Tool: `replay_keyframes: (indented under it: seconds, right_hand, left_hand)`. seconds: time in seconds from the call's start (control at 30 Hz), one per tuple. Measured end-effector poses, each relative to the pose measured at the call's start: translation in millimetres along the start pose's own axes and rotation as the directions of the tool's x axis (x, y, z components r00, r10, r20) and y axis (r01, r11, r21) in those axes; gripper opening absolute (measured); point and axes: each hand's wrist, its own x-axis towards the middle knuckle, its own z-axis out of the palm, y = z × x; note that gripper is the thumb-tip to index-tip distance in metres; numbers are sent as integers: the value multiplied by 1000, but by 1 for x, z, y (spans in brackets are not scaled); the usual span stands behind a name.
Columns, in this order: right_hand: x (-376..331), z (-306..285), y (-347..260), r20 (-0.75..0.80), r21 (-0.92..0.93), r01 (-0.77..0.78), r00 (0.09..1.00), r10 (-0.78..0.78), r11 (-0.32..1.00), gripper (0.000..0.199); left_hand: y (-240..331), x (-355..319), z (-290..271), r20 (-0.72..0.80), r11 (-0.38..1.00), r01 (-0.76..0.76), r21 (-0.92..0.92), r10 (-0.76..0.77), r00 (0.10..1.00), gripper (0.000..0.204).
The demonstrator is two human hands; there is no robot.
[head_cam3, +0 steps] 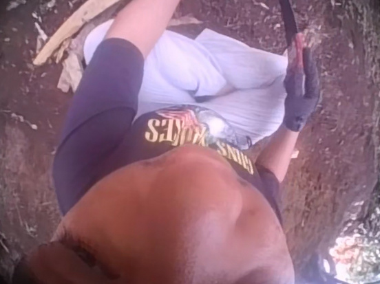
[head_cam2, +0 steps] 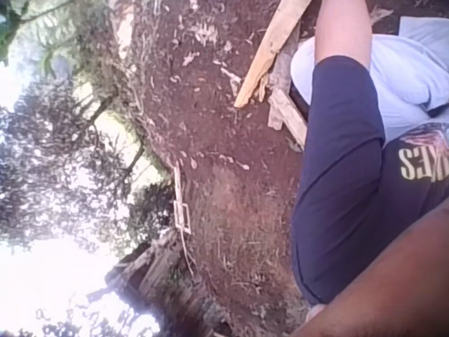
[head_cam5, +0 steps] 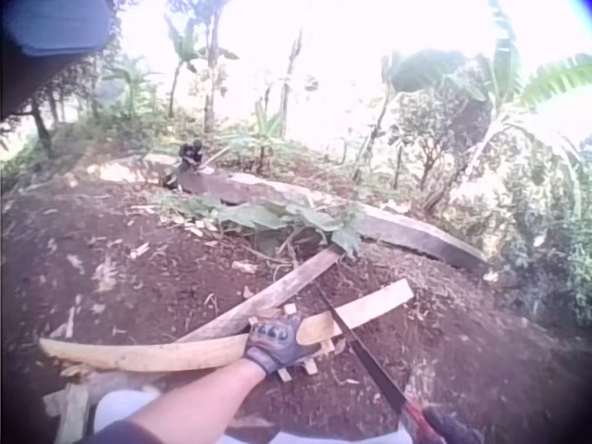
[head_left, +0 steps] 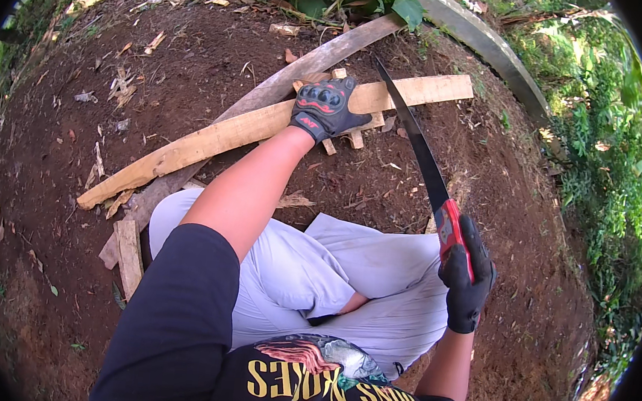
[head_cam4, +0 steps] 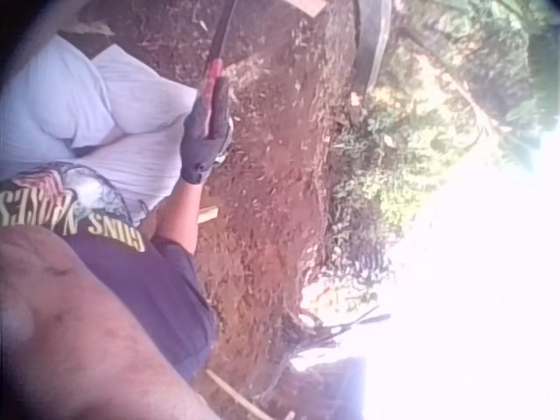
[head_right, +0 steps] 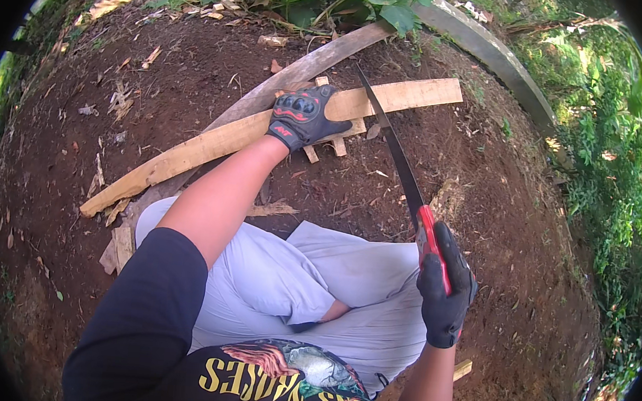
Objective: The person sits cross-legged on the ground and uses a hand saw to cut a long piece of wood resting on a support. They hold the wood steady with one hand while sawing with the other, creating smaller pieces.
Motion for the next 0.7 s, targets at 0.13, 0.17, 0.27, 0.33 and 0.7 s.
replay_keyframes:
  seconds: [0.13, 0.17, 0.27, 0.33, 0.7]
  right_hand:
    - [0, 20, 0, -19, 40, -46, 999, 47, 998, 49]
    - [20, 35, 7, -26, 6, 26, 999, -25, 1000, 48]
    - [84, 83, 27, -59, -99, 240, 967, -247, 966, 46]
    - [133, 121, 23, -120, 57, 251, 963, -243, 966, 44]
    - [129, 106, 23, -54, 119, 139, 990, -133, 983, 43]
  left_hand:
    - [2, -2, 0, 6, 1000, 1, 3, -1, 1000, 78]
    - [2, -3, -2, 11, 1000, -8, -1, 8, 1000, 78]
    - [5, -4, -9, 36, 1000, -5, -20, 6, 999, 76]
    - [0, -3, -3, 1, 999, -21, -42, 21, 1000, 72]
    - [6, -1, -9, 29, 999, -13, -43, 14, 999, 72]
